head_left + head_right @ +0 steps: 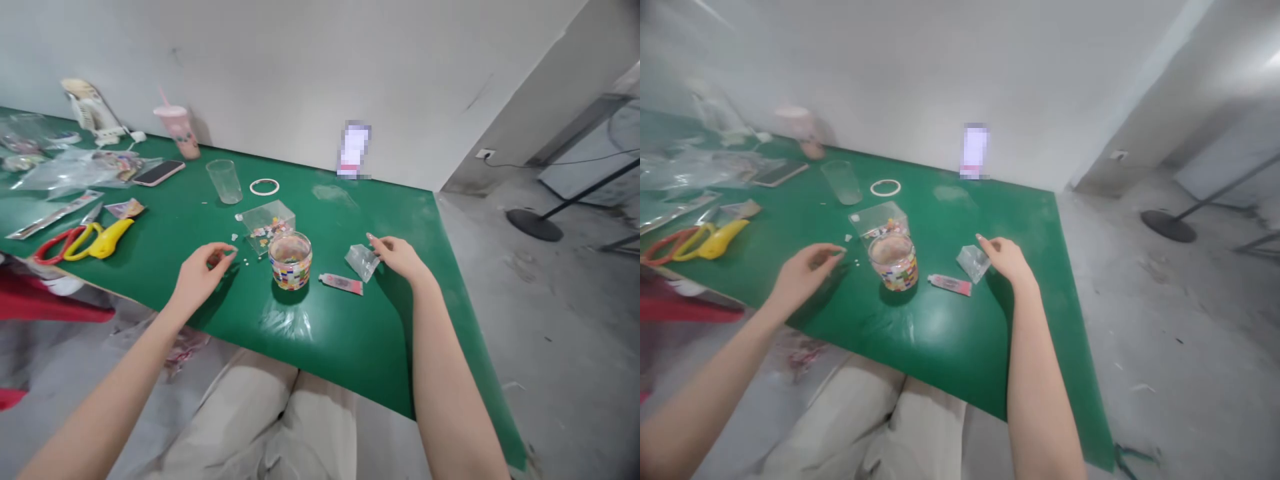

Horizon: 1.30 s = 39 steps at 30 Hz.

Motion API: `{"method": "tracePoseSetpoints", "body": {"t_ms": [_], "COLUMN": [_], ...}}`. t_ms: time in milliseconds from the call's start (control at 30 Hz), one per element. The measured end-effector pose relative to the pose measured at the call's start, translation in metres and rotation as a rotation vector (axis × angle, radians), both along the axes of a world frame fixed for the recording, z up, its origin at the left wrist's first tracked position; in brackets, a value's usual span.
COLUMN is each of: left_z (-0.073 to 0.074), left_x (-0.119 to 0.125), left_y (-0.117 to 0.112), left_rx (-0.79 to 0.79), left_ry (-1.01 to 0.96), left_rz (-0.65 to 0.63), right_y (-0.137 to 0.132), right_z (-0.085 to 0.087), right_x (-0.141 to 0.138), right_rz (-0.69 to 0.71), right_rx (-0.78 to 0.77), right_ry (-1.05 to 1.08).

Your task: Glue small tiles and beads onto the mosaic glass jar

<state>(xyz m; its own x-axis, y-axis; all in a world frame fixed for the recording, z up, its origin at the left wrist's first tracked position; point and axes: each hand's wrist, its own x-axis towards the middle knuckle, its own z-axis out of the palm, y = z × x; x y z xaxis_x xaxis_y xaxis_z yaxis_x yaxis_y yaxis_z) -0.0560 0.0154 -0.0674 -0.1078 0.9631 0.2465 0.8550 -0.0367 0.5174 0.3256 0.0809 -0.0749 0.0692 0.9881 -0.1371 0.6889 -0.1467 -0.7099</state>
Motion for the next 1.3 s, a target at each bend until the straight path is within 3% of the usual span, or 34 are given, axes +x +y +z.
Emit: {"method": "tracePoseSetpoints", "body": {"t_ms": [167,300,500,600,767,933,1300], "left_z": [-0.006,-0.013,-0.022,-0.019,-0.012,-0.011,-0.025], "left_x": [0.000,0.008,-0.002,-0.006,-0.005,-0.005,0.002], "left_y": [0.055,0.078,0.073,0.069,0.066,0.070,0.080], "left_rx": [-0.081,-0.095,-0.050,-0.026,-0.043,-0.022,-0.048], "left_ry": [0.044,0.082,0.101,0.106,0.140,0.158,0.185], "left_rz": [-0.211,-0.317,-0.294,-0.272,-0.361,-0.356,-0.331], "right_y": [-0.001,0.000,-0.002,-0.003,-0.005,-0.005,0.000], "right_z": [-0.001,-0.003,0.000,0.001,0.000,-0.002,-0.006], "right_x": [-0.003,-0.001,-0.002,-0.002,-0.001,0.003,0.001], "right_rz": [0.044,0.050,0.052,0.077,0.095,0.019,-0.212], "right_rx": [-0.023,-0.037,-0.082,-0.100,-0.100,-0.057,-0.026], "right_ry": [-0.020,-0.017,-0.024,-0.015,0.037,0.103,0.227]}}
